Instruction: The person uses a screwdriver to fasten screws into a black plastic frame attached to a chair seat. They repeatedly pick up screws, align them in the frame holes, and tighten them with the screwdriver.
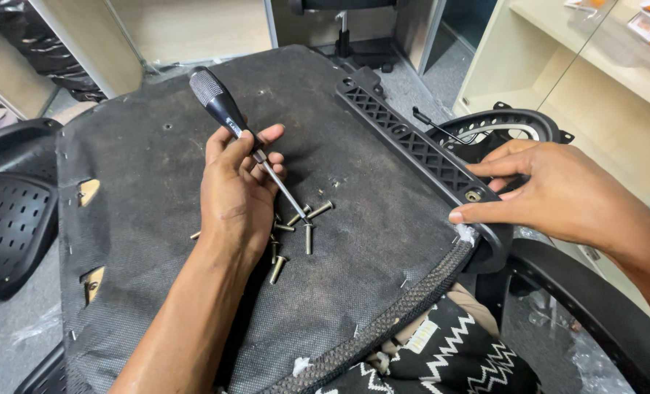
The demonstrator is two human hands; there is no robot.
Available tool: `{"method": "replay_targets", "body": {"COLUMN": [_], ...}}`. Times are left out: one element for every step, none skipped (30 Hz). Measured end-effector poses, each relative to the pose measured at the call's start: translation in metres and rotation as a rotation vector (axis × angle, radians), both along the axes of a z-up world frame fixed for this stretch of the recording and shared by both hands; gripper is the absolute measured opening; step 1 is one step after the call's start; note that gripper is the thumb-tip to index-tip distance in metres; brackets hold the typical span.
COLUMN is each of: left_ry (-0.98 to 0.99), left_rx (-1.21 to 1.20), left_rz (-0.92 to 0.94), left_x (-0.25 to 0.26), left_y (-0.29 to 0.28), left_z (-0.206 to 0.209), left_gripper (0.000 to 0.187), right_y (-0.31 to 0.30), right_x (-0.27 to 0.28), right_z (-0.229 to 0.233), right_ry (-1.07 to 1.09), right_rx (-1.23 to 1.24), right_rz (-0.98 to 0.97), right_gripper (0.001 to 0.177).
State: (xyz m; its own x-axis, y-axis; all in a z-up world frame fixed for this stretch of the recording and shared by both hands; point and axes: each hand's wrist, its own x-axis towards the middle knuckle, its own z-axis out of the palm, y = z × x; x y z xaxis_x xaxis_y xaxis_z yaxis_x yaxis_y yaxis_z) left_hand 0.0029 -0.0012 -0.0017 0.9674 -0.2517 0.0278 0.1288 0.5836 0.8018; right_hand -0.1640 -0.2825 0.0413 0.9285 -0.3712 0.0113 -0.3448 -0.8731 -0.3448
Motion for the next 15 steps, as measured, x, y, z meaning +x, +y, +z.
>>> {"method": "replay_targets", "body": {"left_ry": [-0.003,-0.006,-0.009,-0.011,-0.012,-0.014,-0.011,-0.007,-0.004,-0.006,-0.008,-0.009,-0.017,-0.024,-0.031], "left_rx": [0.003,0.004,0.006,0.005,0.005,0.004,0.01,0.016,0.022,0.029,0.036,0.043,0.06,0.077,0.095], "left_rz": [0.004,0.006,0.009,0.01,0.01,0.01,0.015,0.02,0.024,0.027,0.03,0.032,0.036,0.04,0.044], "left_x": [0.0002,0.0006,0.0012,0.0015,0.0016,0.0018,0.002,0.0019,0.0017,0.0015,0.0011,0.0003,-0.0008,-0.0022,-0.0034], "left_y": [-0.0002,-0.0005,-0.0005,-0.0007,-0.0009,-0.001,-0.0011,-0.0012,-0.0013,-0.0015,-0.0018,-0.002,-0.002,-0.0018,-0.0018], "left_z": [-0.0011,-0.0017,-0.0021,-0.0023,-0.0025,-0.0024,-0.0022,-0.002,-0.0017,-0.0012,-0.0005,0.0,0.0004,0.0011,0.0021], "left_gripper": [0.034,0.033,0.032,0.031,0.031,0.03,0.03,0.031,0.031,0.031,0.031,0.031,0.031,0.031,0.032], "right_y": [-0.0003,0.0003,0.0009,0.0015,0.0023,0.0029,0.0035,0.0045,0.0051,0.0053,0.0055,0.0057,0.0058,0.0059,0.0058], "right_x": [-0.0002,-0.0002,-0.0005,-0.001,-0.0014,-0.0018,-0.0017,-0.0013,-0.0014,-0.0016,-0.0016,-0.0017,-0.0016,-0.0013,-0.0014], "right_z": [-0.0001,0.0003,0.001,0.0018,0.0024,0.0033,0.0043,0.0046,0.0051,0.006,0.0065,0.0065,0.0064,0.0067,0.0072], "right_ry": [0.03,0.059,0.088,0.068,0.048,0.027,0.044,0.061,0.077,0.063,0.049,0.035,0.046,0.057,0.069], "right_rx": [-0.007,-0.014,-0.021,-0.035,-0.048,-0.062,-0.07,-0.077,-0.085,-0.082,-0.08,-0.078,-0.067,-0.056,-0.046], "right_rz": [-0.025,-0.052,-0.08,-0.054,-0.028,-0.003,-0.024,-0.045,-0.067,-0.059,-0.051,-0.044,-0.043,-0.041,-0.039], "right_gripper": [0.079,0.079,0.079,0.079,0.079,0.079,0.08,0.08,0.081,0.081,0.082,0.082,0.083,0.084,0.086]}}
